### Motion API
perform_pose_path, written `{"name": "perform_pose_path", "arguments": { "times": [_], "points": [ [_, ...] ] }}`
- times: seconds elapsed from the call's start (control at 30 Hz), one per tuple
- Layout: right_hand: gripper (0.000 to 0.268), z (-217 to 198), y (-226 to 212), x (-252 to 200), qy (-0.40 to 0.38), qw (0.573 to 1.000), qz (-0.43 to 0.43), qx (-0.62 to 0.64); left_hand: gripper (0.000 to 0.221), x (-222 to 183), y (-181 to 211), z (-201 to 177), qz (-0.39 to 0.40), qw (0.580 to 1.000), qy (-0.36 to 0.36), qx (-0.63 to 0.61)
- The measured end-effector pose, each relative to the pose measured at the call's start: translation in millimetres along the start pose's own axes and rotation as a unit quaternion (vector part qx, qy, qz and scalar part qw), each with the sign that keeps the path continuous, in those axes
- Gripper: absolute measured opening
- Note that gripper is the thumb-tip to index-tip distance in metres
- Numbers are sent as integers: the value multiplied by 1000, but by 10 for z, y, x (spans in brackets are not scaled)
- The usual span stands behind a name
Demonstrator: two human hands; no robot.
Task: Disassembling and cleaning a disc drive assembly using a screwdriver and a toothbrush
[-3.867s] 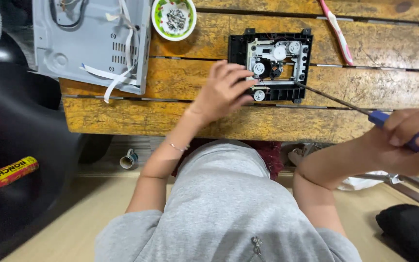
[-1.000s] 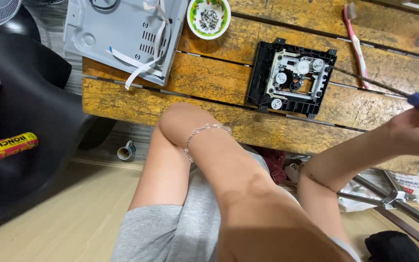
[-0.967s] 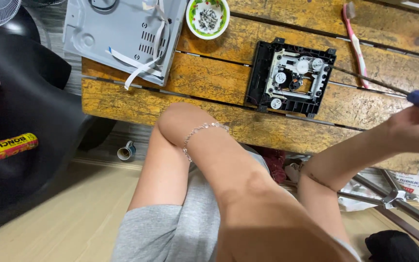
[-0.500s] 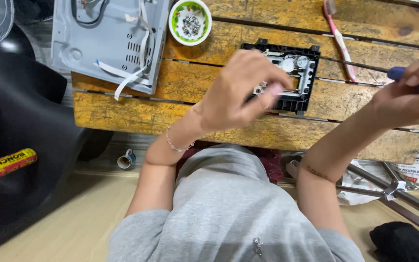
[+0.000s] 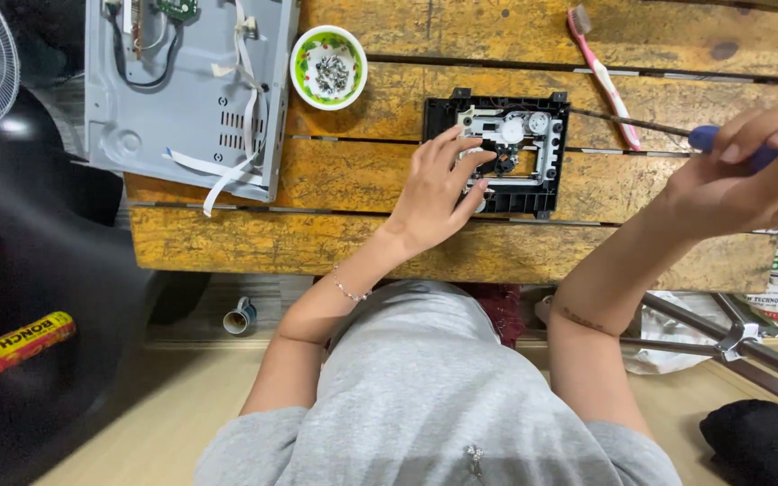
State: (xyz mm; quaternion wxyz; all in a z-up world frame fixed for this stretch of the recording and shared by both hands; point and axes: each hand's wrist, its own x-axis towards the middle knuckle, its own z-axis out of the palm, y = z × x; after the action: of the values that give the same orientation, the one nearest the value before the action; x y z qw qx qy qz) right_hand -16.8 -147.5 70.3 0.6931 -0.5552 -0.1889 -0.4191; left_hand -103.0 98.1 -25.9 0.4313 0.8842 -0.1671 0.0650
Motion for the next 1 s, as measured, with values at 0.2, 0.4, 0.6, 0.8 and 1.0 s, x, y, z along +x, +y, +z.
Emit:
{"name": "perform_pose_path", "arguments": {
  "times": [0.2, 0.4, 0.6, 0.8, 1.0],
  "points": [
    [39, 117, -94, 16, 51, 999, -1, 1, 40, -90, -24, 266, -1, 998, -34, 62],
    [36, 104, -75, 37, 7, 1000, -15, 1, 38, -153, -48, 377, 39, 988, -10, 148],
    [37, 214, -123, 78, 19, 999, -31, -10, 35, -179, -94, 437, 65, 981, 15, 182],
    [19, 237, -141, 77, 27, 998, -60, -10, 35, -184, -115, 449, 69, 980, 25, 182],
    [27, 333, -221, 112, 44, 997, -59, -19, 35, -183, -133, 469, 71, 978, 32, 195]
  ]
}}
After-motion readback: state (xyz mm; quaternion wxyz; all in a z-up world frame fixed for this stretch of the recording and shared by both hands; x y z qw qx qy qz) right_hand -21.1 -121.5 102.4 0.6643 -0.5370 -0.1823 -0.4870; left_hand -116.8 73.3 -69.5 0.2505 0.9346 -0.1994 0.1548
